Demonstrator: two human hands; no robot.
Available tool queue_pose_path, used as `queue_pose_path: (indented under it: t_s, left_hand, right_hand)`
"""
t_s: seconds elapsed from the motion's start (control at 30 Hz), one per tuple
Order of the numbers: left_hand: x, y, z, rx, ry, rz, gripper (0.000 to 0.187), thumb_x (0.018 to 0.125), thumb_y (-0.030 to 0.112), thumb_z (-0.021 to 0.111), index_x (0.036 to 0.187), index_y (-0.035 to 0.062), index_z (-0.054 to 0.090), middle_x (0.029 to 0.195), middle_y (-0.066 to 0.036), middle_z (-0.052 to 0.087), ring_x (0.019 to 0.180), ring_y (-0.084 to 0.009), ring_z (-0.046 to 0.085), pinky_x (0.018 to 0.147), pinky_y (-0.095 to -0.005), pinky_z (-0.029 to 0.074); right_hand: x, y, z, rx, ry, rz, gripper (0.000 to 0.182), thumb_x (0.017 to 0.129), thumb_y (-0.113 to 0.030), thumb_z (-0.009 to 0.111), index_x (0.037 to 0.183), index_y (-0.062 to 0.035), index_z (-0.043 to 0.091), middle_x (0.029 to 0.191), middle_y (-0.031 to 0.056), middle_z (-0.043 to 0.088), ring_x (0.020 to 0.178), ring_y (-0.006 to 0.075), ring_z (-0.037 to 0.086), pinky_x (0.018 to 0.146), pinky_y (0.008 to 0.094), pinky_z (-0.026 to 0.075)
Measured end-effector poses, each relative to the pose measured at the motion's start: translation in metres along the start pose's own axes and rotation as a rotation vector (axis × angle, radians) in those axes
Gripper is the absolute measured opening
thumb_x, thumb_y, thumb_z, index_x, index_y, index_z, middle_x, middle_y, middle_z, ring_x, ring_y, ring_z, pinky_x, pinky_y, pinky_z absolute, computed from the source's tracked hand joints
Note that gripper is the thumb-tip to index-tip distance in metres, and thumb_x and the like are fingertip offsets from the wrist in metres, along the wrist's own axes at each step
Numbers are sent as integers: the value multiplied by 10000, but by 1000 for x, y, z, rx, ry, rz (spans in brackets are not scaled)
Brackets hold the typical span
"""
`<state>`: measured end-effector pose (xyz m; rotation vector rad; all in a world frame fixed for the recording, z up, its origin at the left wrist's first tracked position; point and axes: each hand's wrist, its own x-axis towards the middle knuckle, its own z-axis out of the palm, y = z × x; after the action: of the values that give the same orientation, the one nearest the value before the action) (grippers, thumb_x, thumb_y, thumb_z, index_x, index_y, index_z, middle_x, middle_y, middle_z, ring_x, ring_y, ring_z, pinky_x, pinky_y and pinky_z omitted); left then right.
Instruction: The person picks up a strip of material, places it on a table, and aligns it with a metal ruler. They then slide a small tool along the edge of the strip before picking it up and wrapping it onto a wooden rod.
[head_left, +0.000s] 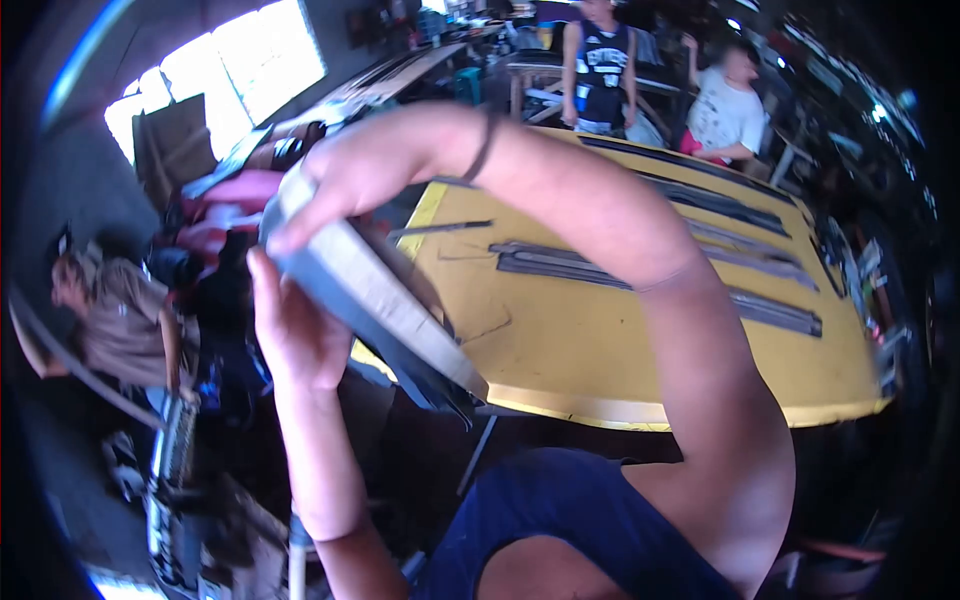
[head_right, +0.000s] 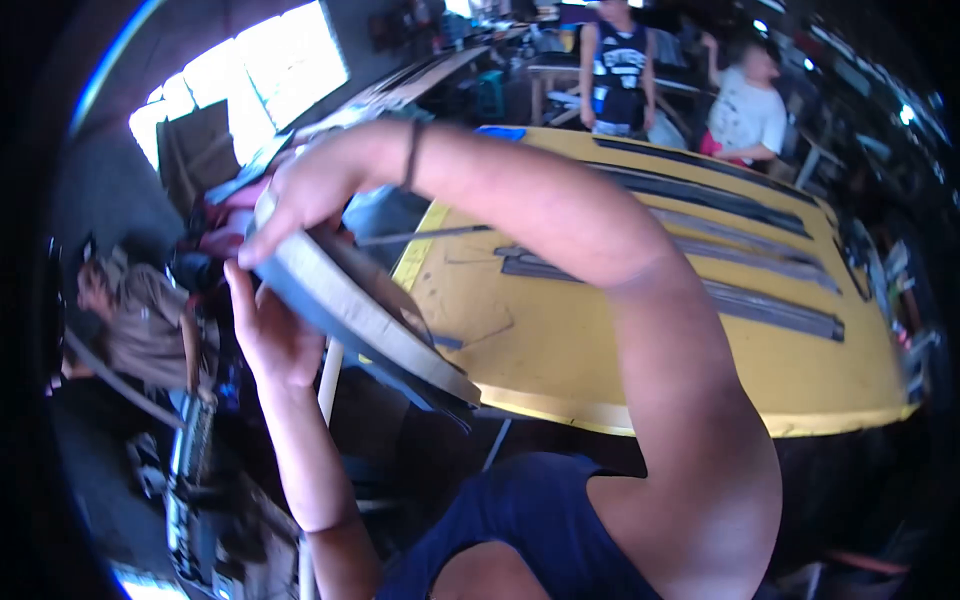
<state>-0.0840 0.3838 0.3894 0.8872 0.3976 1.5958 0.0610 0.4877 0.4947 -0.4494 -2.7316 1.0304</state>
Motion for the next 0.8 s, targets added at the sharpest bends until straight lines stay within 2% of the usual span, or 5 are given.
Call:
queue_pose_path:
  t_s: [0.2,0.4,0.47,0.67,0.8]
  left_hand:
    - [3,-48,54,-33,-125,-61,937,892,682,501,1416,-75,333,1343,-280,499,1228,-406,523,1073,-536,380]
    - [-12,-68,104,-59,-283,-134,1036,877,687,508,1450,-131,233,1417,-344,394,1299,-474,440,1121,-552,314]
    - [-22,-68,113,-451,-420,-205,1026,887,648,533,1456,-143,213,1479,-345,318,1386,-479,320,1168,-551,212]
    - [-86,-48,117,-245,-335,77,911,914,579,551,1472,-77,254,1527,-343,221,1441,-466,204,1174,-558,173]
    - [-120,-53,106,-251,-127,67,775,942,516,535,1429,-59,355,1496,-305,324,1412,-421,308,1158,-520,242]
  right_hand:
    - [-83,-25,-9,-611,17,283,786,919,-728,308,805,-57,701,660,98,690,754,216,698,758,395,526]
    - [-159,-26,-10,-393,212,343,863,915,-751,292,727,-21,713,684,100,710,857,207,699,864,364,512]
    - [-184,-16,5,-268,398,289,812,927,-719,342,796,-16,726,729,114,720,871,193,701,857,343,516]
    - [-222,57,194,505,630,-324,859,787,-439,804,1383,18,386,1264,121,535,1145,203,527,970,374,439]
    - [-215,51,299,463,623,-59,843,703,-342,882,1322,0,423,1205,166,565,1148,262,558,1000,401,429]
